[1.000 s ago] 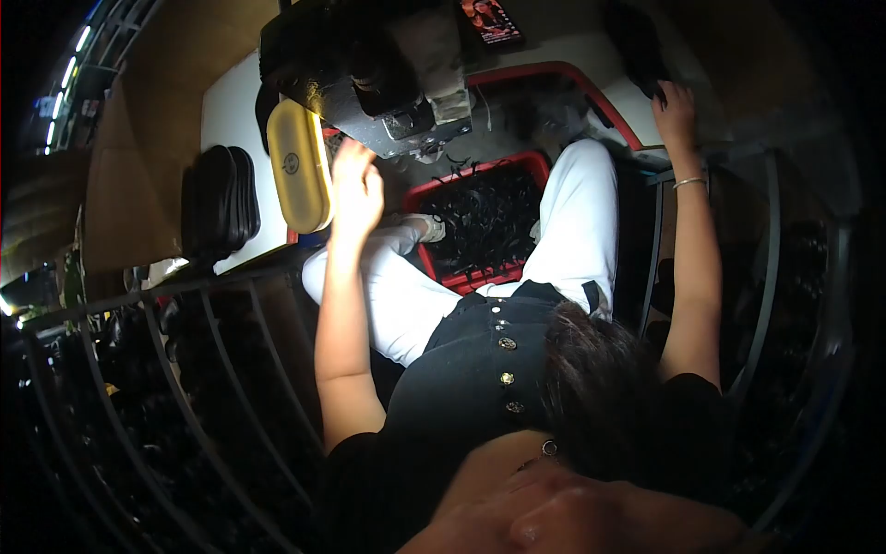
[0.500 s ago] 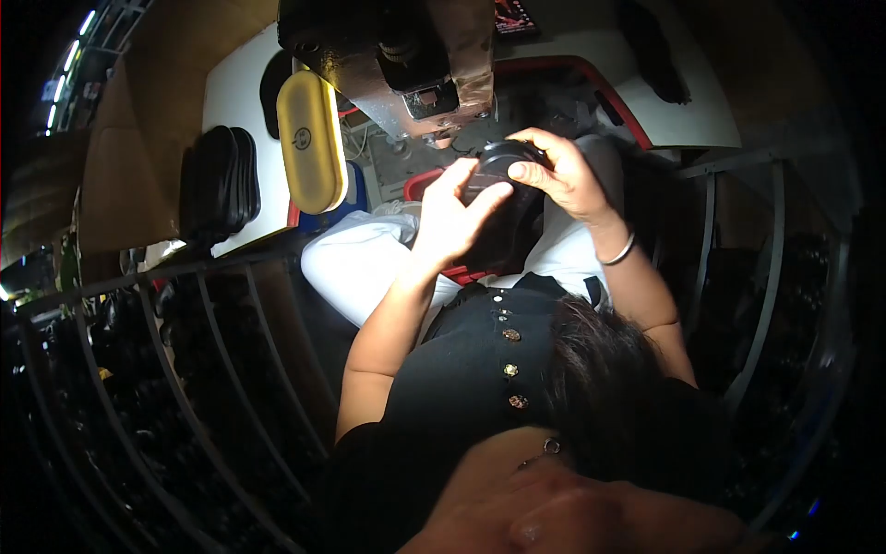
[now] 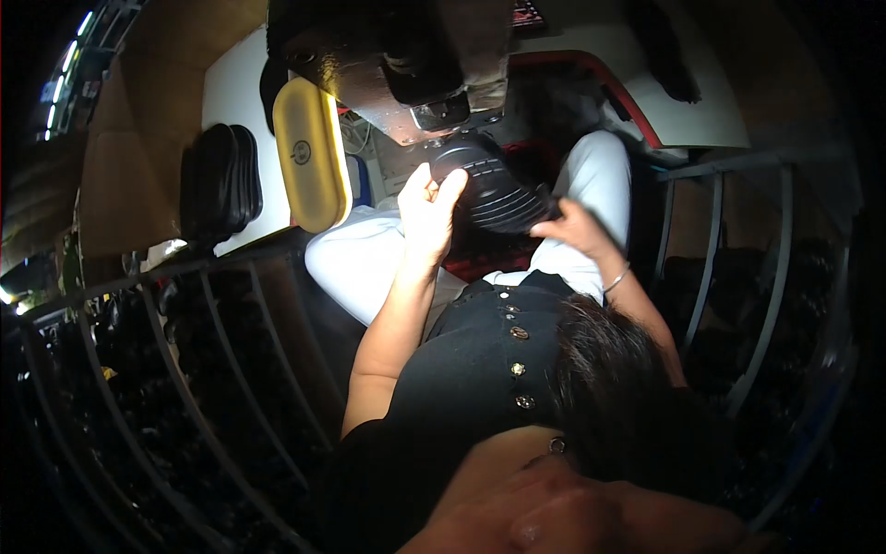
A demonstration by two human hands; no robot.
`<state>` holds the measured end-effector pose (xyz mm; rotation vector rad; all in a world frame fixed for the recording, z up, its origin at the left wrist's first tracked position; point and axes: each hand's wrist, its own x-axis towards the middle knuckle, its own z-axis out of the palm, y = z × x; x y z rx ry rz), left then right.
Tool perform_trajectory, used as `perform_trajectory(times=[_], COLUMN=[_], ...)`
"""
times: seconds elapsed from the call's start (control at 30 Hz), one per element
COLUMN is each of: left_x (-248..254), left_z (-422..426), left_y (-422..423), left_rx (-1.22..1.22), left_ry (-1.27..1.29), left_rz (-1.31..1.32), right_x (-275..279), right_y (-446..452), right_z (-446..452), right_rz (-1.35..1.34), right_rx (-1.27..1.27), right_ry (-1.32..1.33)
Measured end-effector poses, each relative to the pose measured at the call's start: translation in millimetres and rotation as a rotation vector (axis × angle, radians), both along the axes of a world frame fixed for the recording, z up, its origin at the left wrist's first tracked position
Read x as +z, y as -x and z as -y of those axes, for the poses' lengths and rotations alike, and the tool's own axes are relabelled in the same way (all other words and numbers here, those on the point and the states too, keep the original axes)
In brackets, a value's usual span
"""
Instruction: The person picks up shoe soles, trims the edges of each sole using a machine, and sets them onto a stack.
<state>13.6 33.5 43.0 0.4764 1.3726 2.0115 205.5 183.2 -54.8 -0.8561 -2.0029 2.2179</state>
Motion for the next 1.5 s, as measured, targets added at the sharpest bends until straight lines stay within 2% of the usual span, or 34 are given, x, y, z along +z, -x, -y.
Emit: perform_trajectory(times=[0.03, 0.07, 0.1, 0.13, 0.17, 0.2, 0.27, 0.37, 0.4, 0.43, 0.5, 0.57, 0.6, 0.63, 0.7, 0.77, 0.83, 0.9, 0.97, 1.03, 1.1, 1.17, 1.2, 1.3, 1.33, 1.37, 1.4, 1.43, 1.47, 1.5], left_x=[-0.5, -0.7, -1.1, -2.8, -1.3, 2.5, 6.7, 7.6, 8.8, 10.6, 5.6, 2.8, -9.1, -21.1, -34.6, -38.8, -49.6, -60.5, -79.1, -60.1, -33.7, -1.9, 2.3, 3.4, 7.6, 3.8, 4.2, 4.4, 4.3, 4.2], left_z=[1.1, 1.3, 1.8, 0.6, 0.2, -0.6, 2.4, 9.2, 15.5, 24.4, 35.7, 52.3, 62.5, 70.6, 85.4, 98.5, 107.0, 106.5, 98.9, 71.1, 40.1, 12.3, 2.3, -14.0, -16.5, -19.1, -20.3, -20.0, -18.8, -17.3], left_y=[0.7, 2.0, 4.0, 5.3, 5.6, 5.8, 8.6, 14.7, 19.3, 24.6, 31.8, 41.2, 50.3, 62.0, 75.7, 80.4, 85.5, 85.4, 86.1, 79.8, 69.9, 45.7, 35.1, 17.4, 10.7, 5.6, 1.9, -0.9, -1.7, -1.3], left_rx=[-0.014, -0.026, -0.038, -0.045, -0.051, -0.058, -0.074, -0.081, -0.083, -0.086, -0.038, -0.022, 0.006, 0.008, -0.018, -0.088, -0.148, -0.226, -0.284, -0.536, -0.69, -0.504, -0.357, -0.189, -0.142, -0.113, -0.078, -0.044, -0.049, -0.054], left_ry=[0.031, 0.063, 0.094, 0.082, 0.08, 0.077, 0.121, 0.115, 0.216, 0.318, 0.13, 0.065, 0.123, 0.145, 0.114, 0.048, 0.014, 0.003, 0.161, 0.343, 0.355, 0.376, 0.278, 0.051, 0.069, 0.03, 0.021, 0.017, 0.024, 0.031], left_rz=[-0.026, -0.052, -0.079, -0.151, -0.154, -0.156, -0.188, -0.208, -0.221, -0.233, -0.186, 0.005, -0.204, -0.276, -0.252, -0.042, 0.094, 0.206, 0.081, -0.071, -0.11, -0.384, -0.395, -0.184, -0.156, -0.021, -0.016, -0.01, -0.007, -0.005], right_x=[10.7, 23.7, 45.0, 45.2, 64.7, 68.6, 98.7, 127.4, 140.5, 144.5, 149.7, 151.2, 145.2, 138.1, 127.4, 121.2, 139.4, 152.7, 161.7, 171.8, 167.3, 149.6, 155.3, 142.1, 111.1, 102.7, 55.2, 45.1, 22.2, 7.9], right_y=[-7.1, -8.9, -11.1, -14.4, -7.7, -7.9, 7.3, 27.7, 36.8, 43.9, 56.8, 68.1, 71.6, 75.0, 81.2, 91.4, 97.2, 102.9, 112.5, 117.2, 121.4, 126.1, 127.4, 116.7, 103.9, 93.1, 71.8, 59.3, 46.1, 35.3], right_z=[-17.2, -29.1, -44.1, -65.1, -71.5, -93.8, -112.2, -124.6, -121.8, -117.2, -104.4, -79.4, -69.7, -59.5, -40.0, -24.1, -9.5, -6.4, -4.8, -5.2, -8.0, -14.3, -9.9, -9.6, -17.7, 5.3, 5.2, 19.9, 31.4, 39.4], right_rz=[0.045, -0.149, -0.182, -0.208, -0.325, -0.299, -0.388, -0.407, -0.411, -0.399, -0.375, -0.435, -0.43, -0.425, -0.384, -0.46, -0.434, -0.344, -0.466, -0.327, -0.255, -0.258, -0.161, -0.405, -0.43, -0.615, -0.334, -0.112, -0.091, -0.111], right_rx=[-0.056, -0.156, -0.145, -0.138, -0.24, -0.178, -0.163, -0.154, -0.096, -0.062, 0.004, -0.038, -0.043, -0.048, -0.098, -0.123, -0.097, 0.026, 0.127, 0.236, 0.321, 0.383, 0.327, 0.071, 0.101, -0.06, 0.083, 0.168, 0.21, 0.19], right_ry=[0.035, 0.085, 0.049, -0.101, -0.084, -0.341, -0.513, -0.648, -0.694, -0.705, -0.725, -0.771, -0.717, -0.663, -0.633, -0.696, -0.82, -0.815, -0.797, -0.852, -0.906, -0.974, -0.935, -0.507, -0.403, -0.044, -0.04, -0.04, -0.061, 0.056])
